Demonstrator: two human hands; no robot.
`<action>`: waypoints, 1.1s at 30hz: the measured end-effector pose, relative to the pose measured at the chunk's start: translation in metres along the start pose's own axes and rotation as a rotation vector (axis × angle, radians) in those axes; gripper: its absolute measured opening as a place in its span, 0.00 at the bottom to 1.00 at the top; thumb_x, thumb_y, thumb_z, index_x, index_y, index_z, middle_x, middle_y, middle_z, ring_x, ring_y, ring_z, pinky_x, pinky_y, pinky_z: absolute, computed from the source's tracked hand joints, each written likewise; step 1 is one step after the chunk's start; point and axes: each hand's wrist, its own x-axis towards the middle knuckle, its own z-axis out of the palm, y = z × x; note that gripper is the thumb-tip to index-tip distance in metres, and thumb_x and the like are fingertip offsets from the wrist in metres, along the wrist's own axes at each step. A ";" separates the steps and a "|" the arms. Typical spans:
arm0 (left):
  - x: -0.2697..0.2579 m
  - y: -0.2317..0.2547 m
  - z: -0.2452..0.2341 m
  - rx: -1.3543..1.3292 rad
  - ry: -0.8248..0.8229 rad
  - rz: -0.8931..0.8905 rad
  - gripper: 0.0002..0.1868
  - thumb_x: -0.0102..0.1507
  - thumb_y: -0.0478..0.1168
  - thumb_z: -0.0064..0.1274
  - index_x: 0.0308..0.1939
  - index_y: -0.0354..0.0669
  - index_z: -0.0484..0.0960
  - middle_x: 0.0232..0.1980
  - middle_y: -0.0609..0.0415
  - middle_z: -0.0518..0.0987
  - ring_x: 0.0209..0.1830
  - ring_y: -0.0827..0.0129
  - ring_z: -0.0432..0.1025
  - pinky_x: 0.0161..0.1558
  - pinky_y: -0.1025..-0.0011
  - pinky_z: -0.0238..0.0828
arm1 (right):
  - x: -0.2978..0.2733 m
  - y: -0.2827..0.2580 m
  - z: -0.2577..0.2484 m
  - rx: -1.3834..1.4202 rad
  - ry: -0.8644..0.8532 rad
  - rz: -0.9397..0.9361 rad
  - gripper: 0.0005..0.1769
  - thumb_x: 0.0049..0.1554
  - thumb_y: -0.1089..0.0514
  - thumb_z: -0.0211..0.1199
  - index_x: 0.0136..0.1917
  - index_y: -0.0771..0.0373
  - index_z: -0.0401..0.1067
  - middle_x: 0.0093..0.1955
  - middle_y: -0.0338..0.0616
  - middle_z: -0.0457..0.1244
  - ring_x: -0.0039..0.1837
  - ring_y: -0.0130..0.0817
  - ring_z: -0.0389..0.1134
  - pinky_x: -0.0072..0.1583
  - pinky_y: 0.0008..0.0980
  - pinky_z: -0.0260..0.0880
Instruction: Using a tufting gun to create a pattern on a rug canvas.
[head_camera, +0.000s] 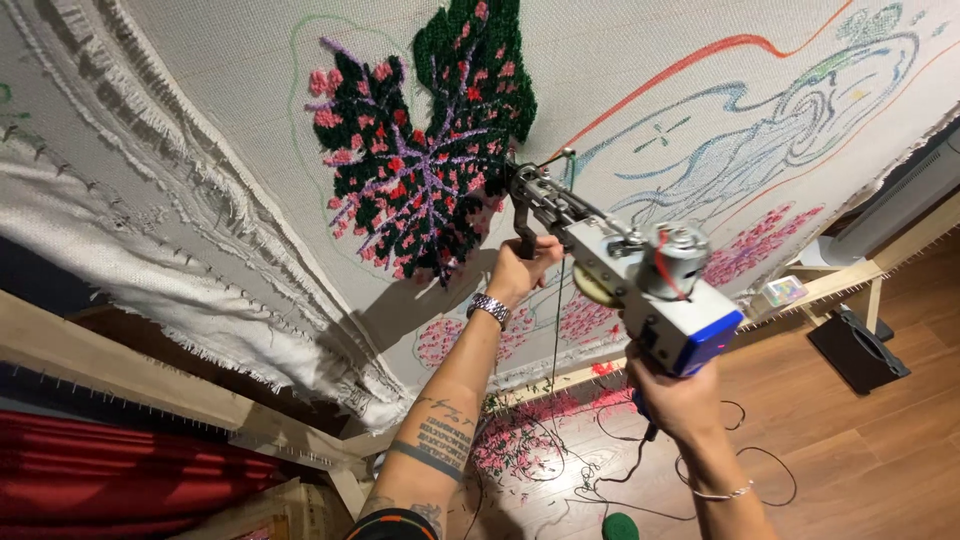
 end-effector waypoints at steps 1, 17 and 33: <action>0.001 -0.004 -0.006 0.002 0.000 0.002 0.15 0.57 0.47 0.66 0.40 0.40 0.86 0.33 0.62 0.85 0.21 0.79 0.70 0.22 0.71 0.66 | 0.001 -0.005 0.005 0.002 0.000 -0.002 0.20 0.52 0.67 0.65 0.58 0.69 0.68 0.47 0.40 0.66 0.43 0.26 0.67 0.43 0.30 0.70; -0.013 0.070 -0.056 1.113 0.480 0.016 0.32 0.60 0.70 0.51 0.48 0.47 0.83 0.42 0.40 0.85 0.41 0.41 0.79 0.45 0.49 0.75 | -0.005 0.022 0.045 0.220 -0.032 0.226 0.14 0.54 0.67 0.65 0.55 0.69 0.75 0.35 0.37 0.64 0.33 0.23 0.63 0.34 0.25 0.62; -0.009 0.076 -0.058 1.123 0.610 0.322 0.27 0.59 0.65 0.58 0.39 0.44 0.87 0.37 0.41 0.84 0.36 0.44 0.78 0.39 0.51 0.75 | -0.006 0.044 0.042 -0.067 -0.021 0.134 0.13 0.51 0.66 0.69 0.50 0.70 0.77 0.41 0.44 0.71 0.39 0.28 0.72 0.41 0.27 0.73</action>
